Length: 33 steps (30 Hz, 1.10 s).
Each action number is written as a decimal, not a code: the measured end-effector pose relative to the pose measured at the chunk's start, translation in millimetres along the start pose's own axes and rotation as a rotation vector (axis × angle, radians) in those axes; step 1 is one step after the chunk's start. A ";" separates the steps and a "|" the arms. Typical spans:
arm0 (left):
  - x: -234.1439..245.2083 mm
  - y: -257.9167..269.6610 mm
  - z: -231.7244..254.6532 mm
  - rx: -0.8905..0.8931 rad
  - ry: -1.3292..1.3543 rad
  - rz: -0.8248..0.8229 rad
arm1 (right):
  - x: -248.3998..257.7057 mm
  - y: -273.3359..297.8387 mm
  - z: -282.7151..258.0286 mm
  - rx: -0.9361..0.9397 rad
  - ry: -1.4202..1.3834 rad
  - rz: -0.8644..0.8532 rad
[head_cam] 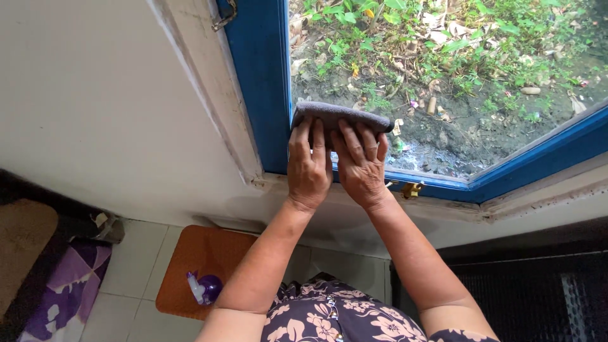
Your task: Cleaning a window pane and frame using a small cloth.
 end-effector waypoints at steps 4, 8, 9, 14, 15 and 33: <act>6.9 -14.8 6.1 -0.008 0.004 -0.020 | 6.3 -12.4 7.4 -0.016 0.023 0.014; 18.9 -44.6 10.5 -0.047 0.028 -0.032 | 28.6 -42.0 17.8 0.002 -0.011 0.030; 22.2 -53.2 11.7 -0.046 0.028 -0.031 | 34.5 -50.2 19.2 0.005 -0.010 0.029; 35.7 -94.5 20.5 -0.119 0.041 0.011 | 58.4 -87.4 27.7 0.005 -0.012 0.027; 36.2 -99.7 20.7 -0.121 0.043 0.011 | 60.7 -92.3 29.1 0.005 -0.009 0.028; 21.3 -37.5 -2.3 -0.092 -0.026 -0.028 | 25.5 -42.1 5.1 -0.002 -0.052 -0.026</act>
Point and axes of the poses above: each hand's wrist, its own y-axis away from the middle knuckle, its own x-axis out of the back of the hand, z = x × y, the point moved 1 cm from there along -y, towards the middle knuckle, and after that the axes turned 3 degrees about -y, right-handed, at the moved point
